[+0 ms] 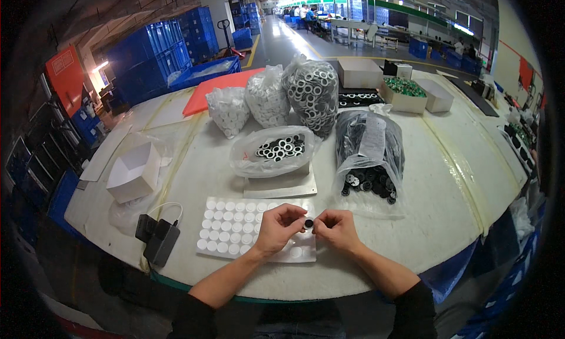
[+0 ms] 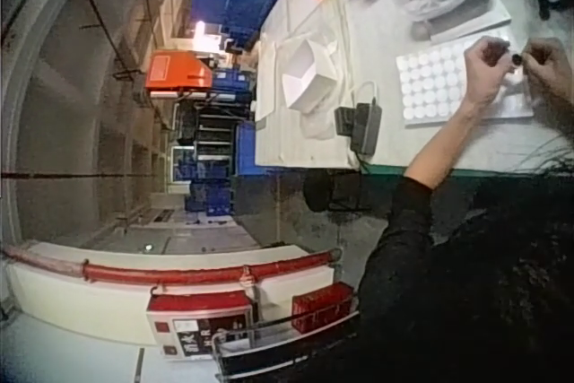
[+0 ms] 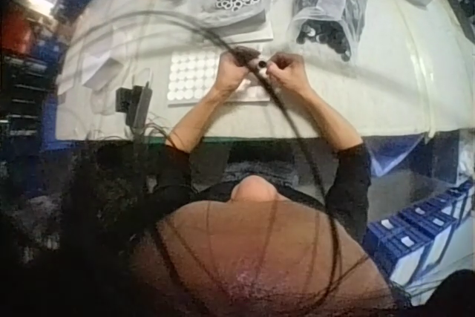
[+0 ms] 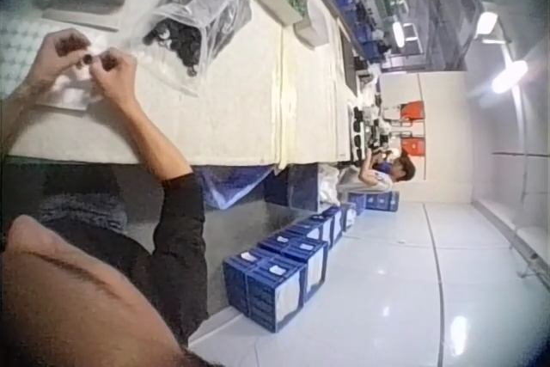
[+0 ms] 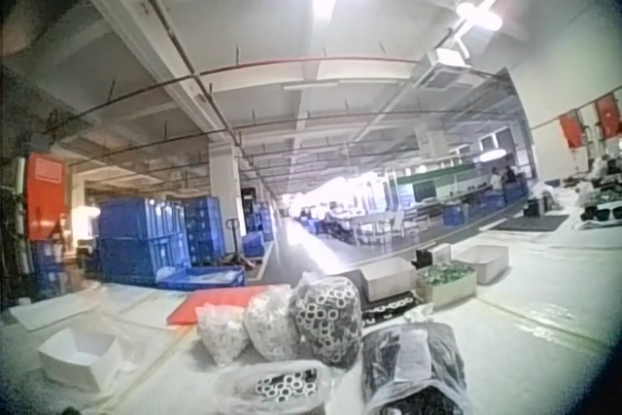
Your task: The person sorts and assembles small black plastic and metal components by hand, placing them into a white plastic tray.
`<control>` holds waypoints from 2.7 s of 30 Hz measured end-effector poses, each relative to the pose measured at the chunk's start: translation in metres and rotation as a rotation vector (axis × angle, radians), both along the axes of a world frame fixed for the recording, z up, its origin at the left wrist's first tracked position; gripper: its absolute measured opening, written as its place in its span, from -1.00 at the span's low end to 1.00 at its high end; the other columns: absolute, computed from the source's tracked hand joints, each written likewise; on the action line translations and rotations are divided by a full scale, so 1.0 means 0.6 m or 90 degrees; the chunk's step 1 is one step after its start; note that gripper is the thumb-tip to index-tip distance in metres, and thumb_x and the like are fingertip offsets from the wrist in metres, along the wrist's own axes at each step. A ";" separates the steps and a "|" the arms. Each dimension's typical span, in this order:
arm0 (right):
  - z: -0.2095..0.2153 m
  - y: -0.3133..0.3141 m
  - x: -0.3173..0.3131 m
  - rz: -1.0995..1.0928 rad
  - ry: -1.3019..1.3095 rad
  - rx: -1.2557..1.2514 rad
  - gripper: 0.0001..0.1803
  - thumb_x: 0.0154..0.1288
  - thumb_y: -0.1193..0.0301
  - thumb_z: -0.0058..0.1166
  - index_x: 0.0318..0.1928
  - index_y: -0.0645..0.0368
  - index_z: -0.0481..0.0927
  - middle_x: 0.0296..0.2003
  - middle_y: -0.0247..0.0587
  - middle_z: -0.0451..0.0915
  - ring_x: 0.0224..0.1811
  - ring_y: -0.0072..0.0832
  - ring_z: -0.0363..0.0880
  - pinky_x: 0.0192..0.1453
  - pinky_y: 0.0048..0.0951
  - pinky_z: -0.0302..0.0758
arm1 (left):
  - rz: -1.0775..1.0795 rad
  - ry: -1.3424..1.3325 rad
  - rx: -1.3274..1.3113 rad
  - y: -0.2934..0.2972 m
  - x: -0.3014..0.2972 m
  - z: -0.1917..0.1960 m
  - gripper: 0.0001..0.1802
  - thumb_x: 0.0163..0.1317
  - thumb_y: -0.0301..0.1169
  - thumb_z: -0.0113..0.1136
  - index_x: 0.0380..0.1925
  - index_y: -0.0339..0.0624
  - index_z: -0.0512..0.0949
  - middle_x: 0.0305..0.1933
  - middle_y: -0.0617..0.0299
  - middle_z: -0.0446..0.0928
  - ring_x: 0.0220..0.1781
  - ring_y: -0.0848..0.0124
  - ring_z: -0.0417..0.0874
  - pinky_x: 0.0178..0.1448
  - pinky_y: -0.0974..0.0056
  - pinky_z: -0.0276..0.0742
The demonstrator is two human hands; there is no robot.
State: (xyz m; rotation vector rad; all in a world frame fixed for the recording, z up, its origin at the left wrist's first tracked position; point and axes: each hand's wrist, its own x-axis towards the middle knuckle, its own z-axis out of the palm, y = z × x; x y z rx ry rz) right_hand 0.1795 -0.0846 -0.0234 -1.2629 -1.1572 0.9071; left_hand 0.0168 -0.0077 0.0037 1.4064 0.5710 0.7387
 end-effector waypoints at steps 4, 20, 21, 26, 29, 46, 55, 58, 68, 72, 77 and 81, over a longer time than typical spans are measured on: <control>-0.007 0.005 -0.008 -0.078 -0.021 0.072 -0.87 0.12 0.51 0.16 -0.48 0.35 0.58 -0.60 -0.29 0.59 -0.56 -0.66 0.51 -0.45 -0.62 0.46 | 0.010 -0.051 -0.040 -0.010 0.001 -0.007 -0.79 0.15 -0.57 0.19 -0.18 -0.36 0.56 -0.31 0.18 0.61 -0.29 0.53 0.60 -0.15 0.46 0.53; 0.020 0.012 0.013 0.051 0.015 0.012 -0.84 0.26 0.43 0.11 -0.36 0.29 0.55 -0.53 -0.37 0.55 -0.53 -0.71 0.46 -0.46 -0.63 0.39 | -0.070 0.031 0.031 0.011 -0.003 0.002 -0.82 0.17 -0.54 0.15 -0.22 -0.32 0.58 -0.37 0.30 0.58 -0.37 0.65 0.48 -0.31 0.52 0.41; 0.021 0.011 0.011 0.073 0.048 0.009 -0.85 0.29 0.43 0.09 -0.32 0.30 0.54 -0.50 -0.36 0.55 -0.51 -0.70 0.47 -0.43 -0.64 0.40 | -0.056 0.039 0.033 0.013 -0.004 0.001 -0.83 0.18 -0.54 0.14 -0.22 -0.32 0.58 -0.36 0.30 0.58 -0.37 0.64 0.49 -0.31 0.52 0.41; -0.002 0.014 0.000 0.067 0.101 0.047 -0.80 0.30 0.41 0.07 -0.25 0.35 0.53 -0.48 -0.30 0.58 -0.48 -0.66 0.52 -0.41 -0.65 0.44 | 0.017 -0.056 -0.050 -0.002 0.002 -0.017 -0.79 0.21 -0.47 0.18 -0.18 -0.36 0.55 -0.30 0.20 0.59 -0.30 0.56 0.57 -0.20 0.47 0.52; -0.008 0.015 -0.010 -0.020 0.055 0.067 -0.82 0.31 0.43 0.04 -0.25 0.34 0.50 -0.47 -0.27 0.58 -0.50 -0.65 0.51 -0.40 -0.62 0.45 | 0.027 -0.049 -0.095 -0.009 0.004 -0.018 -0.78 0.23 -0.46 0.17 -0.17 -0.39 0.53 -0.30 0.17 0.60 -0.29 0.52 0.60 -0.14 0.43 0.56; -0.006 0.008 -0.015 -0.122 -0.154 0.239 -0.84 0.14 0.54 0.10 -0.25 0.32 0.48 -0.51 -0.21 0.56 -0.47 -0.56 0.55 -0.35 -0.52 0.50 | -0.001 -0.109 -0.021 -0.010 0.010 -0.020 -0.85 0.24 -0.52 0.12 -0.23 -0.36 0.55 -0.33 0.20 0.59 -0.35 0.54 0.59 -0.20 0.45 0.53; -0.012 0.010 0.008 -0.026 -0.293 0.218 -0.82 0.19 0.48 0.12 -0.34 0.29 0.38 -0.61 -0.19 0.49 -0.57 -0.62 0.48 -0.51 -0.56 0.40 | -0.113 0.023 0.057 -0.003 0.009 -0.013 -0.80 0.28 -0.52 0.01 -0.14 -0.33 0.53 -0.37 0.30 0.52 -0.39 0.60 0.49 -0.25 0.47 0.45; 0.000 0.014 -0.001 -0.033 -0.149 0.164 -0.88 0.32 0.49 -0.02 -0.29 0.27 0.36 -0.59 -0.36 0.47 -0.56 -0.71 0.43 -0.52 -0.63 0.38 | -0.127 -0.059 -0.009 0.008 0.010 -0.012 -0.76 0.30 -0.52 0.01 -0.07 -0.33 0.51 -0.30 0.25 0.55 -0.32 0.56 0.53 -0.18 0.44 0.49; 0.018 0.008 -0.013 0.001 -0.065 0.123 -0.86 0.38 0.43 -0.08 -0.18 0.26 0.35 -0.55 -0.33 0.50 -0.62 -0.69 0.43 -0.56 -0.63 0.37 | -0.102 -0.053 -0.149 0.013 0.003 -0.016 -0.76 0.29 -0.51 0.02 -0.07 -0.36 0.51 -0.27 0.19 0.57 -0.30 0.50 0.59 -0.16 0.41 0.55; 0.009 0.011 -0.005 -0.055 0.002 0.076 -0.84 0.38 0.39 -0.10 -0.24 0.25 0.41 -0.57 -0.29 0.51 -0.64 -0.62 0.46 -0.56 -0.58 0.39 | -0.057 -0.078 -0.237 0.004 0.018 0.000 -0.80 0.25 -0.51 0.09 -0.15 -0.35 0.54 -0.32 0.22 0.56 -0.34 0.51 0.57 -0.22 0.43 0.54; 0.013 0.017 0.067 -0.199 -0.543 0.136 -0.85 0.24 0.39 0.04 -0.32 0.24 0.49 -0.56 -0.13 0.53 -0.53 -0.22 0.56 -0.42 -0.30 0.49 | -0.026 -0.016 -0.124 0.016 0.010 -0.014 -0.84 0.11 -0.51 0.23 -0.29 -0.31 0.54 -0.42 0.29 0.53 -0.43 0.57 0.49 -0.31 0.49 0.43; 0.028 0.009 0.139 -0.422 -0.629 0.026 -0.82 0.14 0.37 0.11 -0.29 0.20 0.52 -0.39 -0.04 0.50 -0.32 -0.08 0.55 -0.26 -0.20 0.51 | 0.004 -0.011 -0.064 0.016 0.009 -0.012 -0.89 0.11 -0.53 0.21 -0.34 -0.29 0.55 -0.51 0.34 0.48 -0.48 0.62 0.43 -0.40 0.49 0.35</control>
